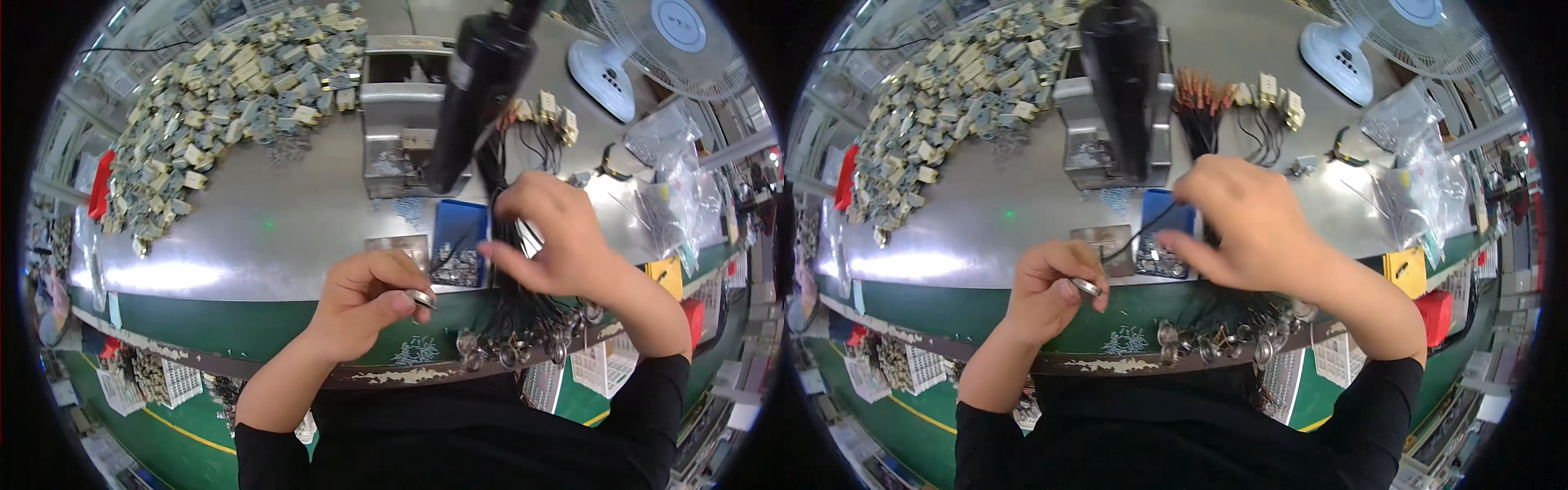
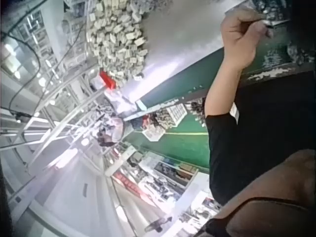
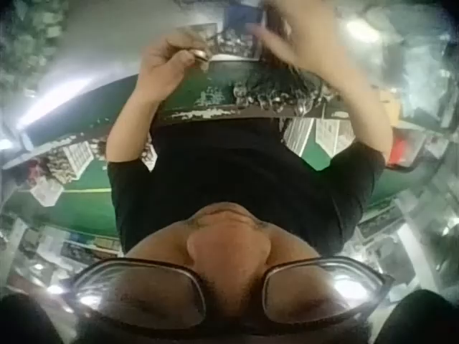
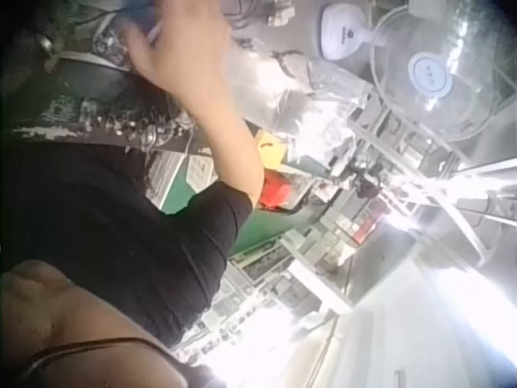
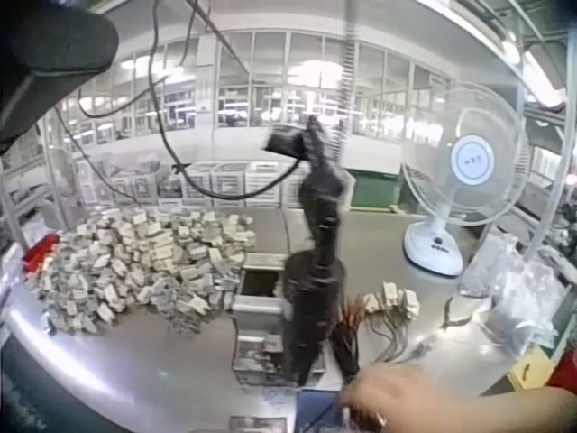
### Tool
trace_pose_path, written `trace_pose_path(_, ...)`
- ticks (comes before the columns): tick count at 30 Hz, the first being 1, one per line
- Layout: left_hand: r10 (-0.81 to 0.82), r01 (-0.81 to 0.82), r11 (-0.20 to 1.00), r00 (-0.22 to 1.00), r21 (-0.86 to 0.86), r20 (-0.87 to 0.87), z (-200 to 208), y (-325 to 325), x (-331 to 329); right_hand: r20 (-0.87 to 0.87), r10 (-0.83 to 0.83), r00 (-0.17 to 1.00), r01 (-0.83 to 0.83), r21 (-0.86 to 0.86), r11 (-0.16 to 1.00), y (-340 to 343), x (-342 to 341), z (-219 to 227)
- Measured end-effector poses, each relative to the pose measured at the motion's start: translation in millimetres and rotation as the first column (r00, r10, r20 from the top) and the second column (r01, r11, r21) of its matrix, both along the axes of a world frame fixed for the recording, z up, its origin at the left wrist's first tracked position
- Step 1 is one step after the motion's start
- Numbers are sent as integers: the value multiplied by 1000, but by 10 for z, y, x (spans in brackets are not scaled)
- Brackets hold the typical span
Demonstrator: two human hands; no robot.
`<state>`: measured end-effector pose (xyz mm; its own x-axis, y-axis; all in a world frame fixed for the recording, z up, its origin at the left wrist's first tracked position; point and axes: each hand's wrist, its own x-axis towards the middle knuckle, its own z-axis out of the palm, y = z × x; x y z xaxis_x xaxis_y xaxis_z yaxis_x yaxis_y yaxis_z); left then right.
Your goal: Assembling wire harnesses and securing them to electrical sockets using an electric screwdriver.
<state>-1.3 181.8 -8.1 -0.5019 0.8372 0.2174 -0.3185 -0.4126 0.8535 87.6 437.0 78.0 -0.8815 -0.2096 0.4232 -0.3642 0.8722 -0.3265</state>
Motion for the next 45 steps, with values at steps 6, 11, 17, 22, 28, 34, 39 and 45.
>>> trace_pose_path(6,-101,108,994,945,-7,311,-92,-237,-139,340,476,811,-482,-71,873,-203,-436,7)
trace_pose_path(11,-108,166,982,878,-85,467,-89,-307,-391,389,501,773,-361,-378,852,-384,-575,-227)
trace_pose_path(17,78,30,952,939,-305,336,-93,-250,-550,329,379,865,-192,-481,855,-484,-590,-400)
trace_pose_path(22,39,-14,969,995,-245,96,-168,-281,-618,303,375,876,-167,-540,825,-478,-579,-446)
trace_pose_path(28,-71,119,911,989,-396,133,-133,-320,-597,142,284,948,-219,-355,909,-456,-527,-422)
trace_pose_path(34,27,13,955,991,-296,131,-59,-217,-403,155,268,951,-173,-452,875,-469,-522,-433)
trace_pose_path(39,32,-1,976,990,-218,137,-110,-175,-357,244,284,927,-71,-629,774,-475,-509,-425)
trace_pose_path(45,-11,17,966,1000,-257,24,-114,-207,-405,221,249,943,-67,-606,793,-512,-501,-438)
